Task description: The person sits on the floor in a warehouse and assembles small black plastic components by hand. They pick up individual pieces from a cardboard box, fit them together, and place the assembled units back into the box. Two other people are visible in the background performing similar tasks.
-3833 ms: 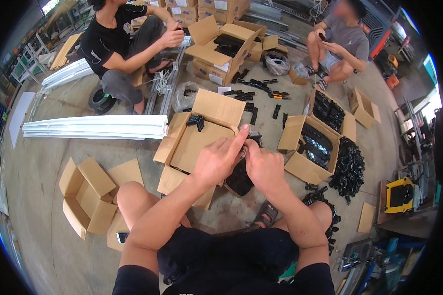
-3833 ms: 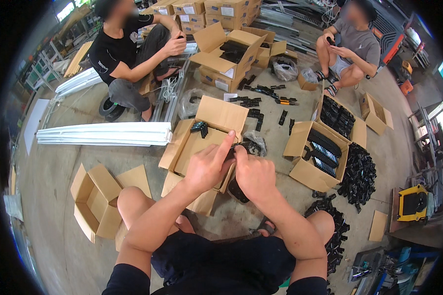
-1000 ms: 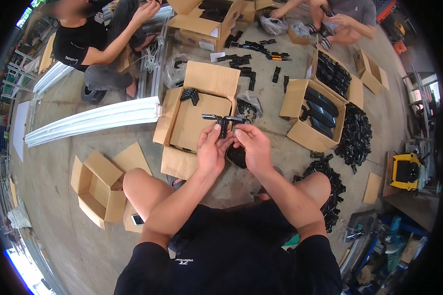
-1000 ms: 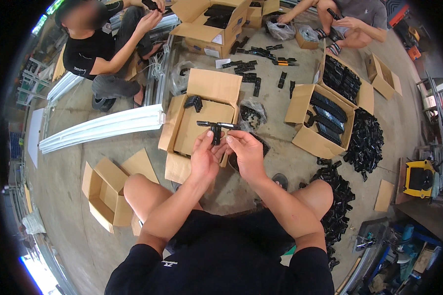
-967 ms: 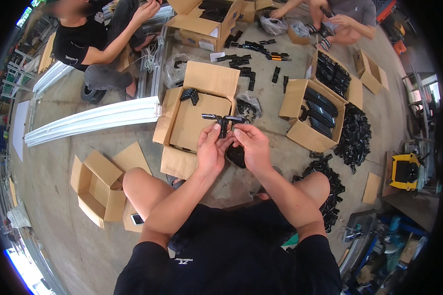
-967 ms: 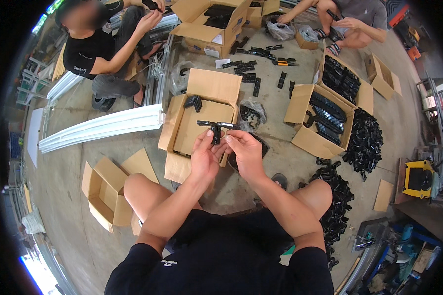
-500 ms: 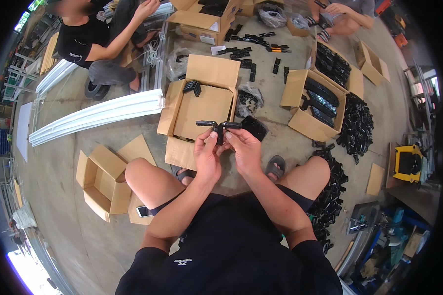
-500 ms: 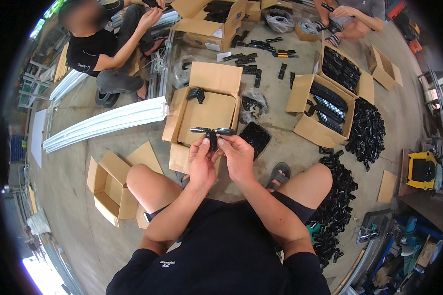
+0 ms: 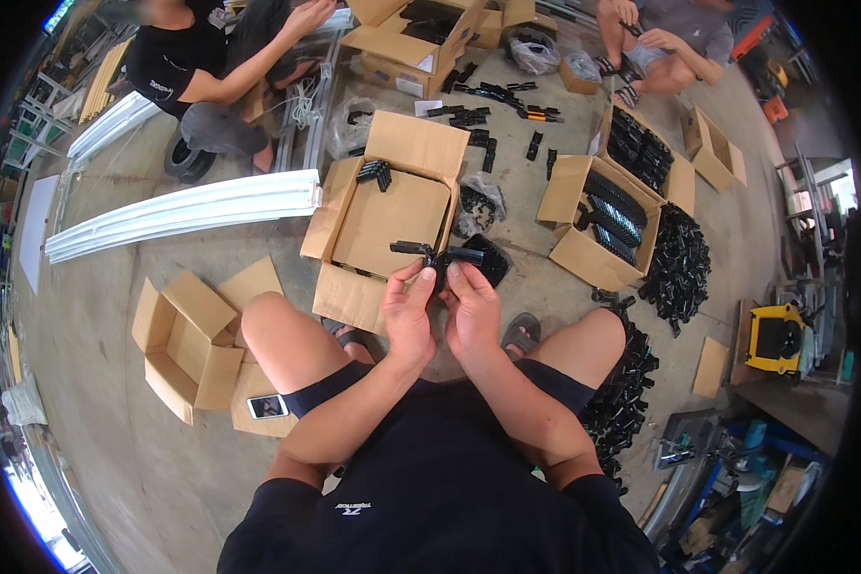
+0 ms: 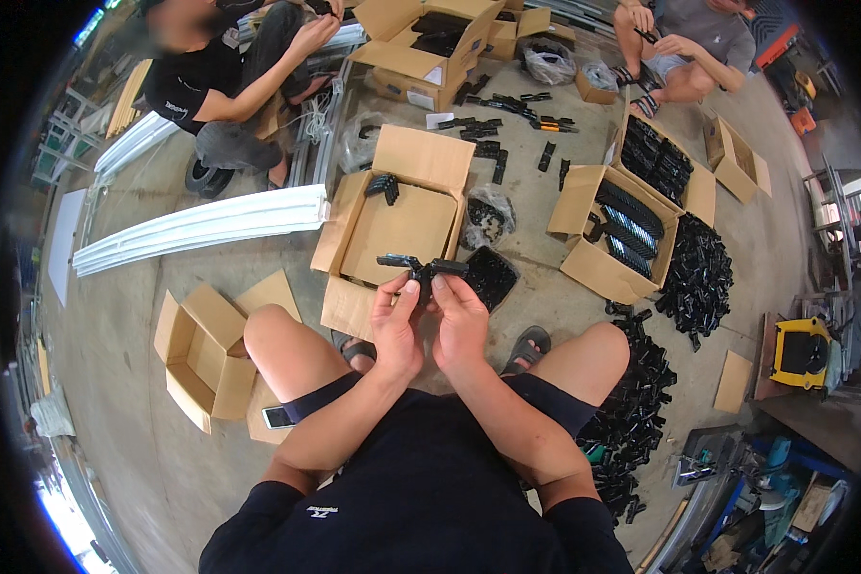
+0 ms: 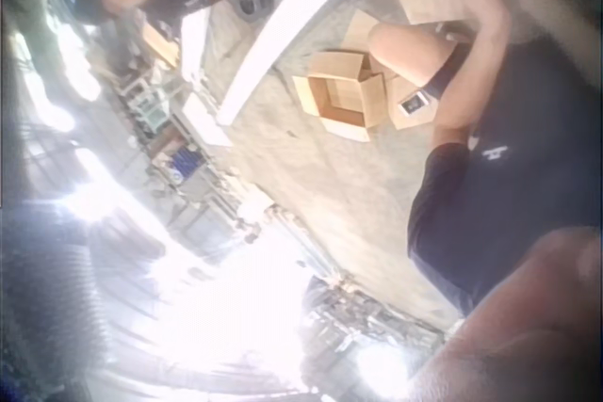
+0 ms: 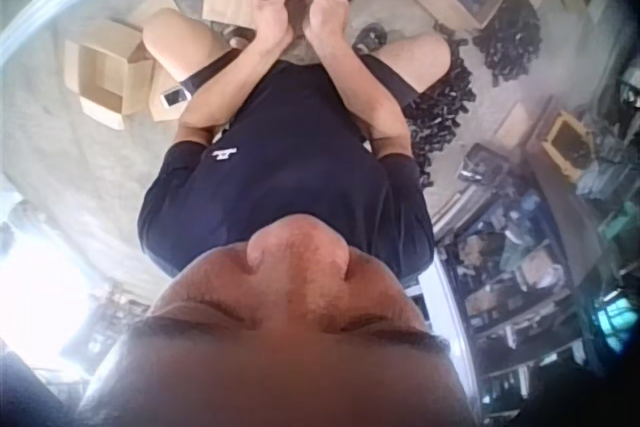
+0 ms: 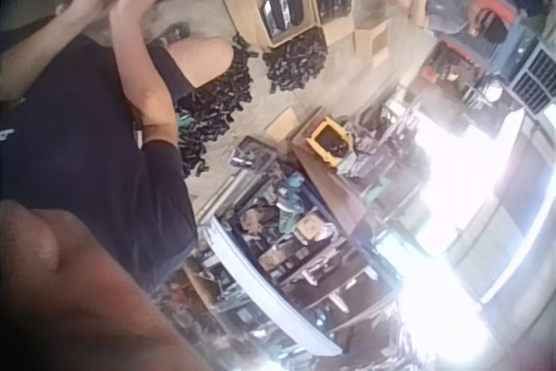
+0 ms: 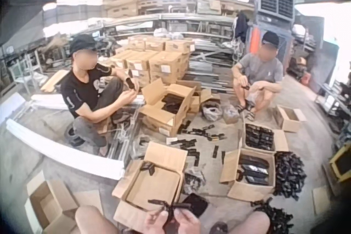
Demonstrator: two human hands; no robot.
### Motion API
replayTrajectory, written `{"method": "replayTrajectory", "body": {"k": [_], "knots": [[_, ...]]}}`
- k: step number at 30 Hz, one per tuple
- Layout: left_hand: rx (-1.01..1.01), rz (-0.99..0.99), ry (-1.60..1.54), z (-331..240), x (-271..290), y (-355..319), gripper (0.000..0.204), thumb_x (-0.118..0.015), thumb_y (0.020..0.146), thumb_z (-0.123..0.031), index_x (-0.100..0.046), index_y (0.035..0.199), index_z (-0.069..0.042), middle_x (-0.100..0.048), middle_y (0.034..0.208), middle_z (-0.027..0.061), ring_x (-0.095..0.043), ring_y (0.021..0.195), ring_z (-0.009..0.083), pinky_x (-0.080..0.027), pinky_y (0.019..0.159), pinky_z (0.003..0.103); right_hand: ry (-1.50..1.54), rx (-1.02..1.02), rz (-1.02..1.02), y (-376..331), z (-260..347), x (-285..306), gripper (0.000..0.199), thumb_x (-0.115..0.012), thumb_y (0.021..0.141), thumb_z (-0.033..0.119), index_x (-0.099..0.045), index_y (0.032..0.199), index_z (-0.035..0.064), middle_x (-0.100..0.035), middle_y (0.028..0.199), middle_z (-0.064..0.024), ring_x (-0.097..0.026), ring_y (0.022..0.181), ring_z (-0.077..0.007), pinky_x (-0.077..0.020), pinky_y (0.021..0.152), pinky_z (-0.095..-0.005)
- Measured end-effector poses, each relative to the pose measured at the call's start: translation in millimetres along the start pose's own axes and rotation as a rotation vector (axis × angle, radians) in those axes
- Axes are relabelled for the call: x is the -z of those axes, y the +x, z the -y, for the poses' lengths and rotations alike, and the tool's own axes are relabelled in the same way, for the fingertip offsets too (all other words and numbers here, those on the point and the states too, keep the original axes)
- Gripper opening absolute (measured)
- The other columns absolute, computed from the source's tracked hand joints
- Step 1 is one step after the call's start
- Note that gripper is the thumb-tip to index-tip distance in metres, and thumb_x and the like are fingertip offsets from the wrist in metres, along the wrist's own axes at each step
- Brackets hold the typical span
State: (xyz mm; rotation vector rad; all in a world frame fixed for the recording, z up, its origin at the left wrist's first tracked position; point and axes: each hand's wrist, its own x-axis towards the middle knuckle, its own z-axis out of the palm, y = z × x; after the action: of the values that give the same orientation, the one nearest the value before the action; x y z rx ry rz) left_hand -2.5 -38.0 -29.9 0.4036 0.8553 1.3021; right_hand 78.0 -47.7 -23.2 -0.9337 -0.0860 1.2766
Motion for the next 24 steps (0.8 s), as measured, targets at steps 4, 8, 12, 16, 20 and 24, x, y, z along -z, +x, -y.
{"method": "replayTrajectory", "body": {"k": [4,8,12,16,20,24], "knots": [[0.002,0.010,-0.012,-1,0,-2,0.021,-0.067,0.100,-0.010,-0.060,0.119,-0.005,-0.071,0.108,0.0081,-0.066,0.095,0.0160,-0.054,0.085,0.032,-0.007,0.009,0.011,-4,-1,-1,0.020,-0.069,0.097,0.008,-0.071,0.115,-0.0004,-0.072,0.101,-0.0018,-0.058,0.082,-0.0088,-0.0465,0.074,-0.0245],[-0.017,0.013,-0.004,-7,-2,-6,0.021,-0.067,0.100,-0.009,-0.060,0.119,-0.005,-0.071,0.108,0.0081,-0.067,0.094,0.0158,-0.055,0.085,0.031,-0.063,0.053,0.014,-9,-1,-1,0.020,-0.071,0.096,0.007,-0.072,0.115,-0.0001,-0.073,0.100,-0.0019,-0.058,0.080,-0.0085,-0.0470,0.073,-0.0239],[-0.058,0.036,-0.008,-6,-1,-8,0.021,-0.067,0.099,-0.007,-0.060,0.118,-0.004,-0.071,0.109,0.0086,-0.067,0.094,0.0150,-0.054,0.085,0.030,-0.088,0.101,0.003,-12,0,-3,0.019,-0.072,0.096,0.008,-0.072,0.112,-0.0010,-0.072,0.096,-0.0022,-0.059,0.079,-0.0089,-0.0479,0.071,-0.0236],[-0.086,0.027,0.076,-8,-7,-14,0.020,-0.066,0.099,-0.006,-0.059,0.118,-0.003,-0.071,0.109,0.0094,-0.067,0.096,0.0134,-0.054,0.085,0.028,-0.156,0.132,-0.039,-11,0,1,0.011,-0.068,0.099,0.010,-0.070,0.105,0.0011,-0.070,0.090,-0.0031,-0.060,0.072,-0.0090,-0.0496,0.067,-0.0238],[-0.084,0.018,0.064,-9,-10,-19,0.020,-0.066,0.099,-0.005,-0.059,0.118,-0.002,-0.071,0.109,0.0099,-0.067,0.096,0.0132,-0.054,0.085,0.027,-0.245,0.215,-0.011,-13,3,3,0.011,-0.073,0.096,0.011,-0.069,0.100,0.0010,-0.069,0.090,-0.0018,-0.060,0.074,-0.0081,-0.0496,0.064,-0.0239],[-0.079,-0.021,0.032,-13,-17,-22,0.018,-0.066,0.098,-0.002,-0.060,0.115,0.000,-0.071,0.105,0.0089,-0.065,0.089,0.0108,-0.053,0.079,0.026,-0.249,0.221,-0.004,-13,4,0,0.010,-0.071,0.097,0.009,-0.069,0.102,-0.0002,-0.068,0.088,-0.0026,-0.060,0.072,-0.0088,-0.0491,0.063,-0.0241]]}}
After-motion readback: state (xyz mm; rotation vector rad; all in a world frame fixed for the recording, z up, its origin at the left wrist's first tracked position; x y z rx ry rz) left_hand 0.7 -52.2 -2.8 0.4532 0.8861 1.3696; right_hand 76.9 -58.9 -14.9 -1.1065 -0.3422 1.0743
